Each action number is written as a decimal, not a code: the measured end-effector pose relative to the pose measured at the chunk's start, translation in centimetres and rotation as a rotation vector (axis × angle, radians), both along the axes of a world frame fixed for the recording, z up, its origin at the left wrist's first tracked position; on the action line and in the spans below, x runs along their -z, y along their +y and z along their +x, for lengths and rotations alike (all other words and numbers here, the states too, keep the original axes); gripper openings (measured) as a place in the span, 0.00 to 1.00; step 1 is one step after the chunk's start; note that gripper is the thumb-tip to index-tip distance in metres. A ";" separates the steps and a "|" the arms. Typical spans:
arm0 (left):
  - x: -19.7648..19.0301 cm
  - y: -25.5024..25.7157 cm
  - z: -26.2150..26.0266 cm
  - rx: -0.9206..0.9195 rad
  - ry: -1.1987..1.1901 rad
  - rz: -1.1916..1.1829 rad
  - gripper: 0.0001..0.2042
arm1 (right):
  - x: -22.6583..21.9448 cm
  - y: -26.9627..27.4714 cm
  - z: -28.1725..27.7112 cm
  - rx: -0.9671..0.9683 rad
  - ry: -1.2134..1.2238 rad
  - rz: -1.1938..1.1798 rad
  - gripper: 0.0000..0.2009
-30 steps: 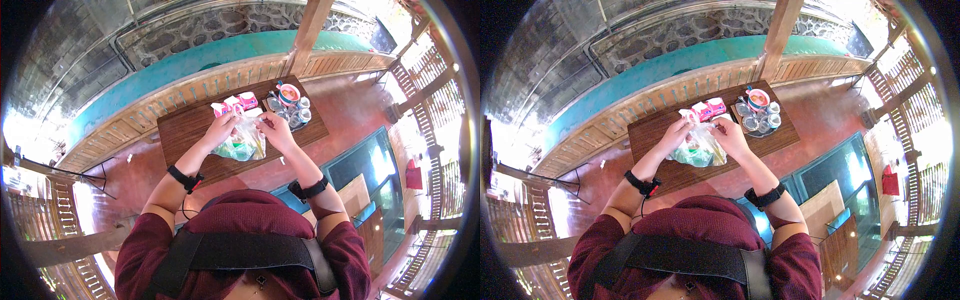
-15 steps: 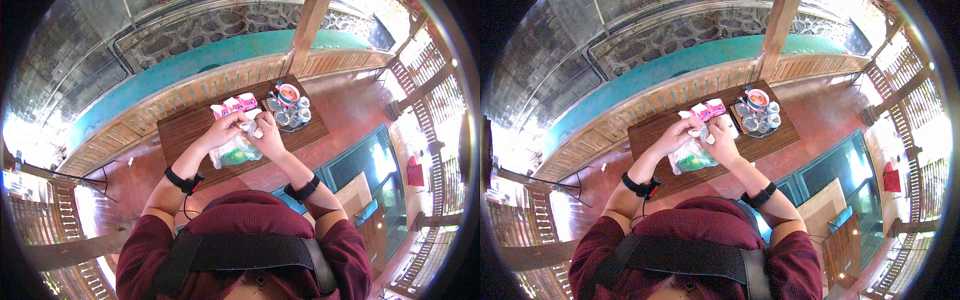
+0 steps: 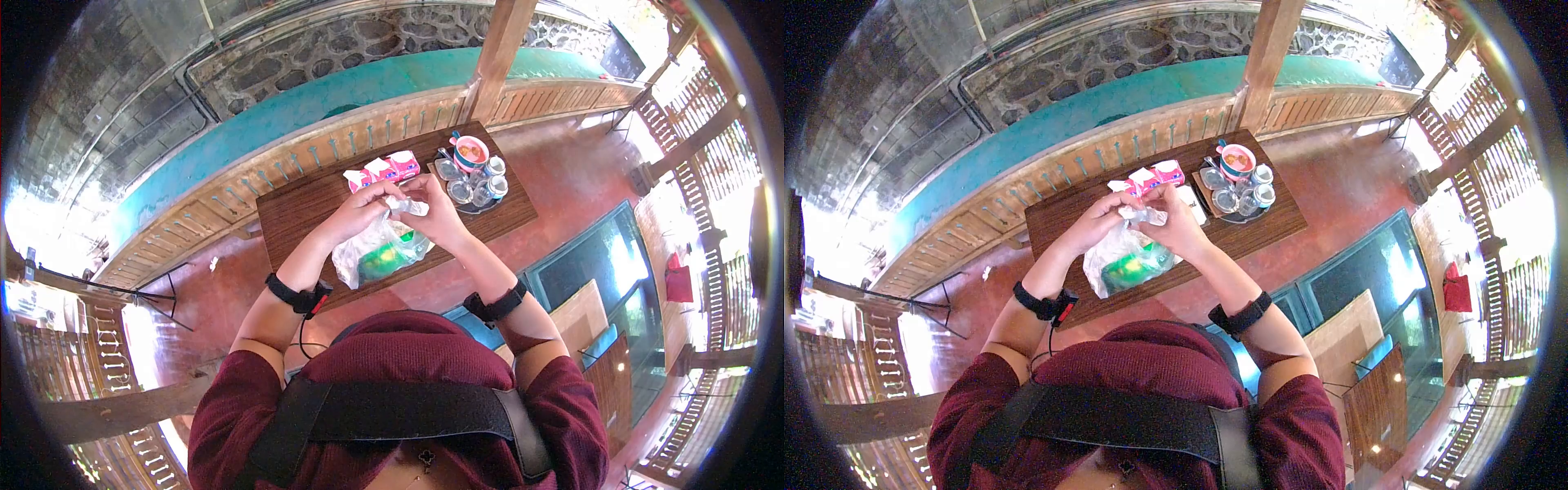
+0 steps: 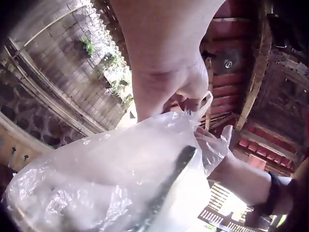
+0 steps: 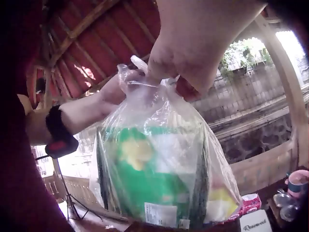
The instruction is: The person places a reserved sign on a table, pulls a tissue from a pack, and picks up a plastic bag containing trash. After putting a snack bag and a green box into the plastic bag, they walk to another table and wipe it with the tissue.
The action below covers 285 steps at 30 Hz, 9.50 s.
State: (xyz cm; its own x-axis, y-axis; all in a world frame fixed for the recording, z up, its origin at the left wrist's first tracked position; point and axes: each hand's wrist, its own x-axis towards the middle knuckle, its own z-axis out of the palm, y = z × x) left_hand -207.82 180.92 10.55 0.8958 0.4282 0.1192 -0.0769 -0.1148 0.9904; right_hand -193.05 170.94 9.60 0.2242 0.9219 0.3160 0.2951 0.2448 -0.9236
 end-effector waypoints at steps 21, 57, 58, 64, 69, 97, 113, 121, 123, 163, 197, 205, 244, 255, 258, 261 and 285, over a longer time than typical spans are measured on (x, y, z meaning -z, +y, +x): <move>2.4 0.2 0.1 -0.436 -0.135 0.413 0.05 | 1.3 1.0 1.1 -0.040 0.909 -0.217 0.08; 20.7 8.6 0.4 -0.405 0.238 0.037 0.15 | 24.4 9.5 -0.6 0.017 0.203 -0.677 0.17; 19.9 9.1 0.8 -0.310 0.287 0.114 0.22 | 25.8 10.1 0.3 0.016 0.385 -0.696 0.21; 25.7 13.1 5.5 -0.092 0.798 0.458 0.21 | 29.0 12.3 5.9 0.035 0.538 -0.782 0.25; 30.8 15.8 9.0 -0.319 1.099 0.603 0.15 | 33.3 12.4 8.3 0.154 0.020 -0.910 0.18; 32.8 24.5 2.4 -0.501 0.598 -1.196 0.08 | 38.3 6.6 10.5 0.228 1.373 -0.976 0.13; 36.2 18.5 -1.7 -1.132 0.649 0.017 0.35 | 37.5 13.4 8.2 0.765 0.773 -0.616 0.17; 33.1 11.4 0.4 -0.675 0.659 0.972 0.20 | 30.8 13.5 5.6 0.550 -0.439 -0.695 0.19; 34.2 11.6 -0.3 -0.719 0.732 0.828 0.16 | 32.1 13.4 5.3 0.545 -0.345 -0.914 0.18; 38.0 17.3 -5.0 -0.947 0.605 -0.649 0.10 | 39.1 22.6 1.6 -0.535 -0.827 -0.735 0.11; 36.4 21.3 -9.7 -0.797 0.860 0.567 0.22 | 42.0 24.9 0.9 0.095 -0.162 -0.486 0.16; 38.5 26.1 -10.1 -0.586 0.711 0.038 0.09 | 41.4 27.6 1.9 -0.111 0.206 -0.877 0.12; 35.3 17.7 -7.7 -0.905 0.609 0.466 0.13 | 42.6 34.0 3.8 0.190 -0.728 -0.697 0.18; 33.1 19.4 -3.6 -0.771 0.547 0.519 0.11 | 42.2 32.6 6.1 0.181 -0.513 -0.470 0.22; 32.5 19.4 -2.5 -0.746 0.468 0.459 0.11 | 37.9 29.9 5.6 0.173 -0.380 -0.247 0.20; 31.2 19.2 -1.4 -0.660 0.412 0.416 0.11 | 32.3 25.9 5.2 0.120 -0.299 -0.227 0.19; 6.3 2.3 14.3 0.218 0.041 -0.039 0.04 | 3.0 -3.2 6.2 0.472 0.590 -0.170 0.28</move>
State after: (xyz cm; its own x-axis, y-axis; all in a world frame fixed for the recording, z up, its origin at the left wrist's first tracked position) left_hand -193.53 183.18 4.26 0.9713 0.2278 0.0683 -0.0557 -0.0611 0.9966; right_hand -186.89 167.75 6.58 0.6928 0.7118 -0.1154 -0.2200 0.0562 -0.9739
